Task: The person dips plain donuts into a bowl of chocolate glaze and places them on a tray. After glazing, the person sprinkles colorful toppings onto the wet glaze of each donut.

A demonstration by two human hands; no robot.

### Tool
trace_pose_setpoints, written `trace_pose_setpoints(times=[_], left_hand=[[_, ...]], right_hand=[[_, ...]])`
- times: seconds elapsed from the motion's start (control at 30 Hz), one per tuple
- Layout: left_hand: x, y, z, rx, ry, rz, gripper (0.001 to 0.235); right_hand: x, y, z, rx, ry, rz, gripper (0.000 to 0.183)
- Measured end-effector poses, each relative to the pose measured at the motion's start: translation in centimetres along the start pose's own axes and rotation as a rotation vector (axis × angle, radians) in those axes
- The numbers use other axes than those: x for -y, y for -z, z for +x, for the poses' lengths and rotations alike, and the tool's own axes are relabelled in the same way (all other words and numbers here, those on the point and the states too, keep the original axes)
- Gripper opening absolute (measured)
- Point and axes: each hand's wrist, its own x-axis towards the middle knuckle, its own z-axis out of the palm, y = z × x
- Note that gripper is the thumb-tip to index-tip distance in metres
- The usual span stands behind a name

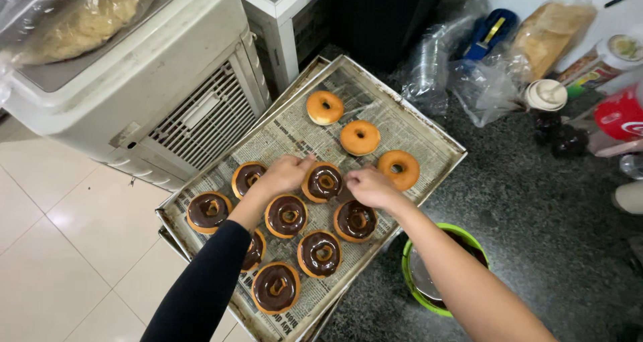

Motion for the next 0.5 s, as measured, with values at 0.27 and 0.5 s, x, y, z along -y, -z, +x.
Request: trace_pose_setpoints(times=[0.27,0.5], left_hand=[[-0.6,0.9,-0.1,-0.022,-0.010,0.110,0.046],[-3.1,3.7,-1.7,-0.235,-0.064,0.284,0.035]], right_hand=[[1.5,0.7,-1.1,-0.093,-0.049,-0.067,0.031],[1.3,7.2,-3.7,-0.299,-0.140,-0.286,0.075]])
